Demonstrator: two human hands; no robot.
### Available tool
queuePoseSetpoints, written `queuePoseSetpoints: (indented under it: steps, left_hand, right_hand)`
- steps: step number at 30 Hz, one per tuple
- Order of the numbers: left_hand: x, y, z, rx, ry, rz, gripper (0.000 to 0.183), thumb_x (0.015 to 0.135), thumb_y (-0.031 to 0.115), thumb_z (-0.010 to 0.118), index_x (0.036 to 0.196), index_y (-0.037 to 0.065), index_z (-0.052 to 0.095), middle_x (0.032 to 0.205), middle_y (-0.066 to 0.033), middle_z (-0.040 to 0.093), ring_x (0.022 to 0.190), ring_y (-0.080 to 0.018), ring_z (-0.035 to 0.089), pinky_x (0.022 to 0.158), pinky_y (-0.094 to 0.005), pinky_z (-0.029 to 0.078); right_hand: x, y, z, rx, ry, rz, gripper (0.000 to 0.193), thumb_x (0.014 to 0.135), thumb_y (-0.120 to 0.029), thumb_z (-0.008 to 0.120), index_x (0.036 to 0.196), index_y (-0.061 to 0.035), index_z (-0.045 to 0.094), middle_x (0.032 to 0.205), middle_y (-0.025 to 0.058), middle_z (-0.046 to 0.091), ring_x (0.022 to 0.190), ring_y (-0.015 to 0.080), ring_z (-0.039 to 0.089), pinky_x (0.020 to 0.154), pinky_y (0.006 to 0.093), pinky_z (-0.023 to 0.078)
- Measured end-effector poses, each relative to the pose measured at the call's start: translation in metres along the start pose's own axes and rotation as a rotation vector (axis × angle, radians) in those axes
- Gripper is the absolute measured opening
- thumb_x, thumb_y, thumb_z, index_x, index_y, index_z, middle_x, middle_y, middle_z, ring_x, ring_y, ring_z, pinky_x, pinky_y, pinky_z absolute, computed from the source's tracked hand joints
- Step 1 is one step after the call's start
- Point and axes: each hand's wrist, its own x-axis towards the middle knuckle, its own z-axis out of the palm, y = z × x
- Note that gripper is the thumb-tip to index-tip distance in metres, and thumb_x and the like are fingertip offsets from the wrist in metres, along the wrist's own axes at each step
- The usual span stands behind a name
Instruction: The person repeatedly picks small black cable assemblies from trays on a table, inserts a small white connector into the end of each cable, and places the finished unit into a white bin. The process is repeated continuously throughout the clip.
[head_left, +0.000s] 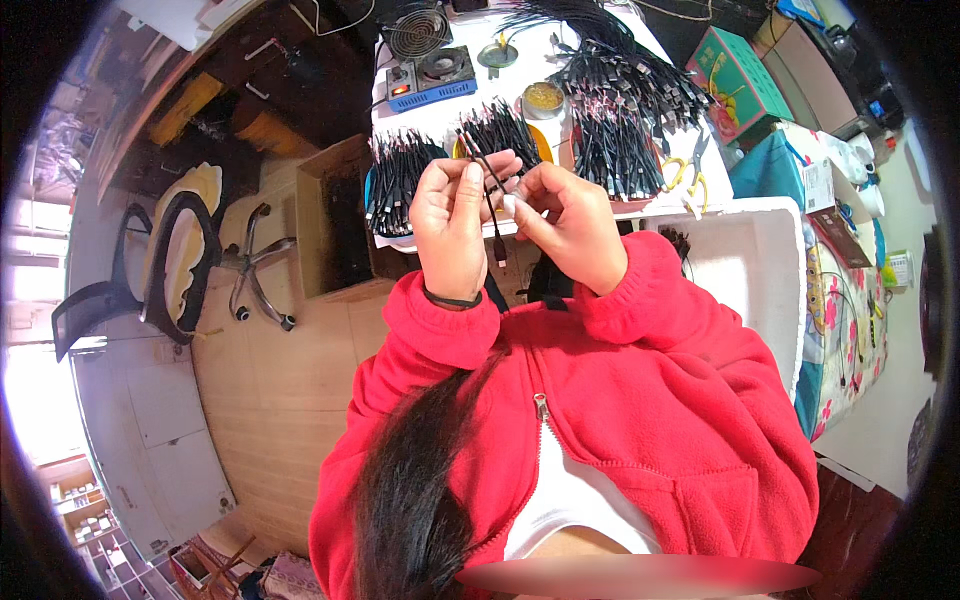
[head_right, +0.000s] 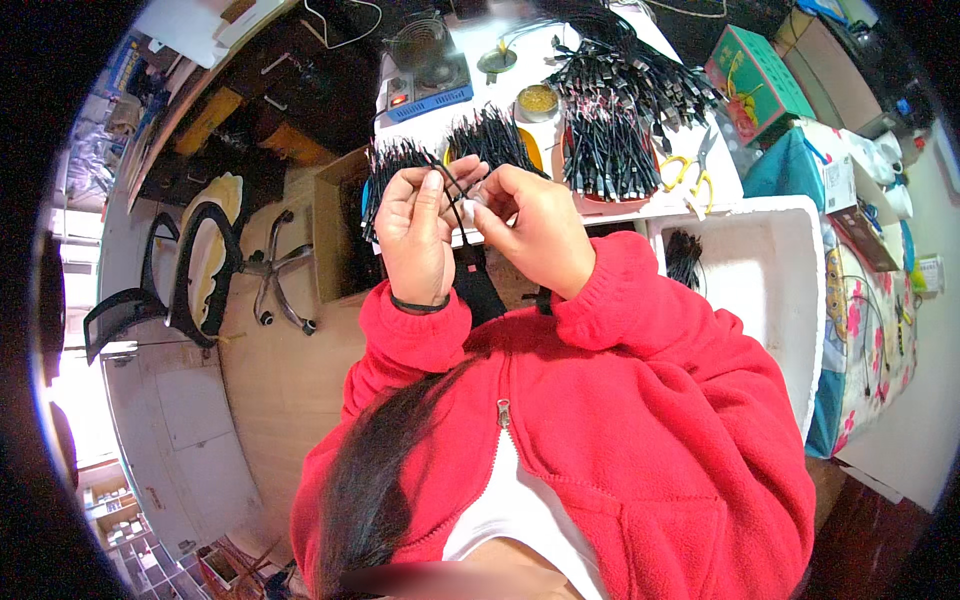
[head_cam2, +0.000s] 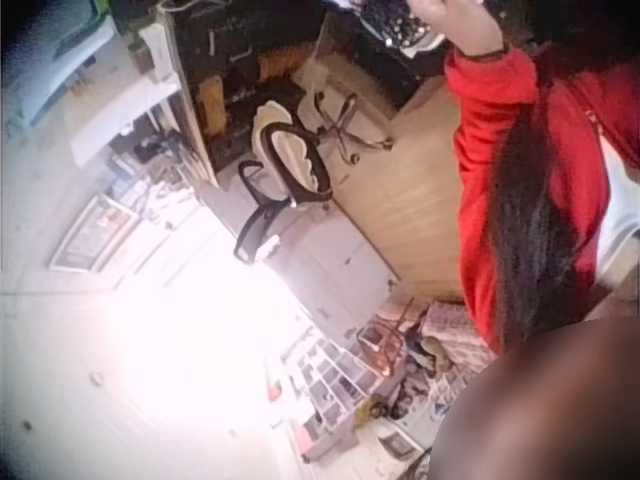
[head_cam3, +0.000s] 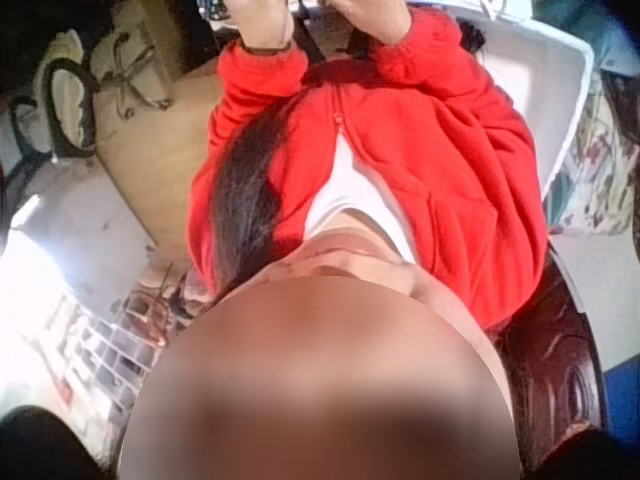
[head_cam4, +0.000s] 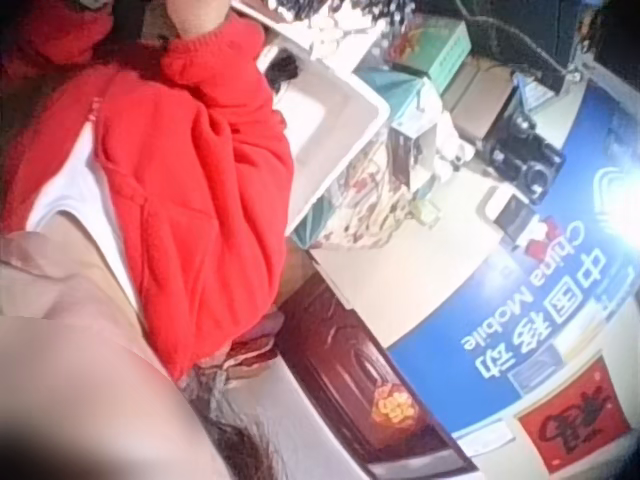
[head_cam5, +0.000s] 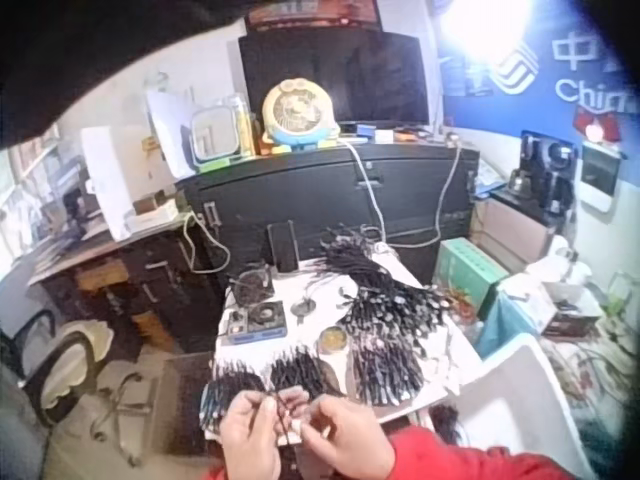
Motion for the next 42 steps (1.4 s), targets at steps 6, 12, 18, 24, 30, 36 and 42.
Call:
queuePoseSetpoints:
  steps: [6,12,18,24,30,36,42]
  left_hand:
    - [-0.009,-0.001,0.007,0.045,-0.054,0.005,0.01,0.098,0.01,0.047,0.097,0.001,0.052,0.104,-0.0143,0.066,0.091,-0.0162,0.064,0.074,-0.024,0.052]
    - [-0.015,-0.001,0.014,0.194,-0.079,0.052,0.012,0.098,0.011,0.048,0.1,0.0,0.052,0.093,-0.0086,0.065,0.077,-0.0116,0.061,0.068,-0.0234,0.05]
    - [-0.021,0.002,0.014,0.131,-0.188,-0.105,0.013,0.098,0.012,0.049,0.099,0.0,0.052,0.08,-0.0043,0.06,0.059,-0.0047,0.046,0.052,-0.0184,0.037]
    - [-0.021,-0.002,0.012,0.134,-0.14,-0.064,0.011,0.097,0.012,0.052,0.1,0.001,0.054,0.074,-0.001,0.058,0.056,-0.003,0.042,0.05,-0.0171,0.032]
    - [-0.024,0.001,0.008,-0.067,-0.134,-0.185,0.012,0.095,0.011,0.055,0.101,0.001,0.055,0.072,-0.0025,0.057,0.053,-0.0038,0.04,0.047,-0.0179,0.03]
    - [-0.021,0.011,-0.003,-0.402,-0.337,-0.417,0.014,0.093,0.013,0.056,0.1,0.001,0.055,0.068,-0.0034,0.051,0.047,-0.0047,0.032,0.044,-0.0196,0.027]
    - [-0.019,0.017,-0.01,-0.407,-0.414,-0.551,0.015,0.093,0.014,0.053,0.098,0.0,0.052,0.064,-0.0002,0.045,0.045,-0.0044,0.03,0.042,-0.0198,0.025]
  right_hand:
    - [-0.009,0.0,-0.001,-0.1,-0.028,-0.051,0.008,0.085,0.0,0.063,0.087,0.0021,0.055,0.074,0.0027,0.059,0.061,0.0051,0.058,0.051,0.0205,0.046]
    - [-0.004,-0.008,-0.027,-0.037,-0.081,-0.039,0.014,0.084,-0.011,0.066,0.083,0.0004,0.058,0.071,0.0069,0.062,0.062,0.0126,0.059,0.056,0.0265,0.047]
    - [0.02,-0.012,-0.045,0.272,-0.164,-0.015,0.015,0.089,-0.009,0.064,0.099,0.0018,0.061,0.084,-0.0001,0.06,0.072,0.0047,0.053,0.065,0.0193,0.043]
    - [0.007,-0.013,-0.029,-0.276,0.112,-0.39,0.009,0.083,0.0,0.068,0.09,0.0005,0.063,0.08,0.0004,0.059,0.065,0.0028,0.05,0.052,0.0194,0.038]
    - [0.005,-0.008,-0.026,0.35,-0.017,-0.034,0.008,0.086,-0.004,0.066,0.091,0.0001,0.061,0.085,0.002,0.063,0.074,0.006,0.057,0.066,0.0199,0.045]
    - [0.008,-0.009,-0.027,0.635,-0.203,0.099,0.012,0.088,-0.007,0.064,0.097,-0.0005,0.06,0.094,0.0041,0.064,0.083,0.0092,0.06,0.076,0.0222,0.048]
    - [0.007,-0.015,-0.035,0.522,-0.296,0.084,0.013,0.087,-0.004,0.065,0.096,0.0013,0.058,0.091,0.0048,0.063,0.083,0.0111,0.061,0.077,0.0243,0.05]
